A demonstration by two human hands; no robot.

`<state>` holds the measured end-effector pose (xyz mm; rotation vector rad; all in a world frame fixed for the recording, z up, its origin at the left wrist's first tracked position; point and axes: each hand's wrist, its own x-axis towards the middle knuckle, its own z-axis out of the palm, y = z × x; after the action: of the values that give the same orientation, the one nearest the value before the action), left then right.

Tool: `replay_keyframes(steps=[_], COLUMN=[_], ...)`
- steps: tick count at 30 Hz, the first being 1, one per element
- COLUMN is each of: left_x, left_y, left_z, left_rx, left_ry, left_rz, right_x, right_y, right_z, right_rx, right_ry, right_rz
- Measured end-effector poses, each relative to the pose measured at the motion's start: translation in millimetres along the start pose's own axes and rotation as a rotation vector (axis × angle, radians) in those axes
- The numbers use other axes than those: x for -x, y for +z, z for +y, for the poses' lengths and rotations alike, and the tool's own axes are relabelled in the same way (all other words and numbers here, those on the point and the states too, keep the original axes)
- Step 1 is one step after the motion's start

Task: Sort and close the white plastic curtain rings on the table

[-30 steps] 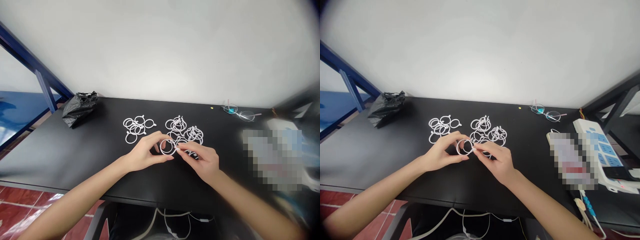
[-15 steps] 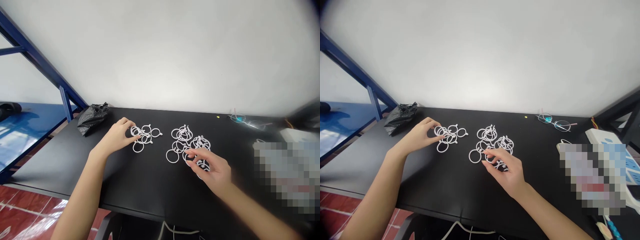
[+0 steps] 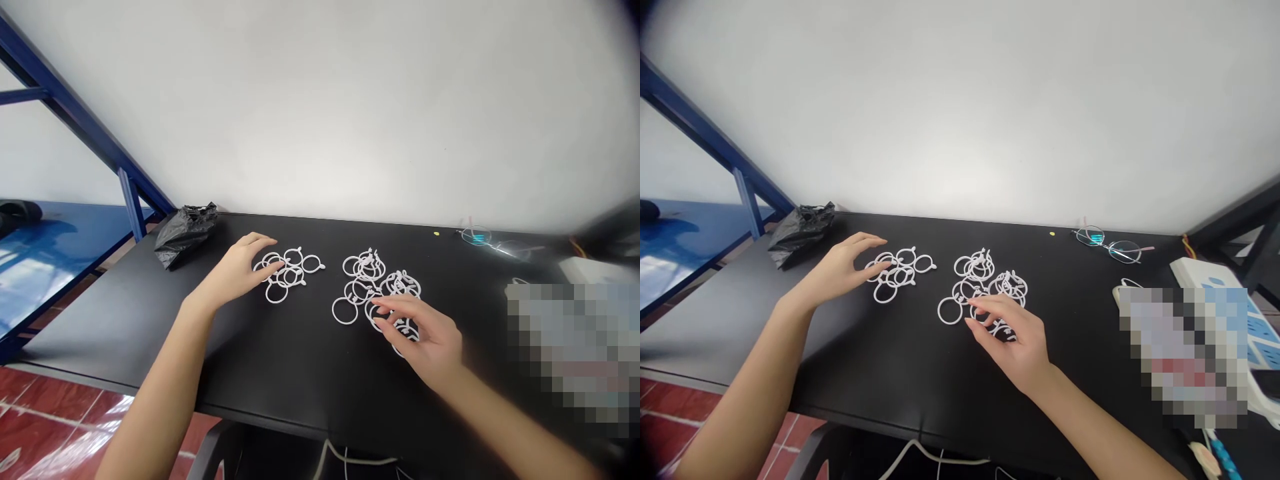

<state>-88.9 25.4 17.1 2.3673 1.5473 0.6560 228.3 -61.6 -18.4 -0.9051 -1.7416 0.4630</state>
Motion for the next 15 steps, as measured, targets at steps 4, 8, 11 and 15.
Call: replay_keyframes(steps=[4, 8, 11, 15], left_x=[3, 13, 18, 17], left_y=[24.9, 53.3, 63.0, 59.5], left_z=[43, 70, 73, 72], left_rx=[0.197, 0.221, 0.216, 0.352], left_ry=[0.241, 0.375, 0.376, 0.327], left_rz=[-0.052, -0.277, -0.349, -0.427], right_x=[-1, -2, -2, -3], right_y=[1, 1, 1, 2], right_z=[-1, -2, -2, -3], right_rx=[-0.009, 0.006, 0.002, 0.002], right_ry=[-0.007, -0.021, -0.016, -0.011], right_rz=[0.0, 0.012, 0.008, 0.003])
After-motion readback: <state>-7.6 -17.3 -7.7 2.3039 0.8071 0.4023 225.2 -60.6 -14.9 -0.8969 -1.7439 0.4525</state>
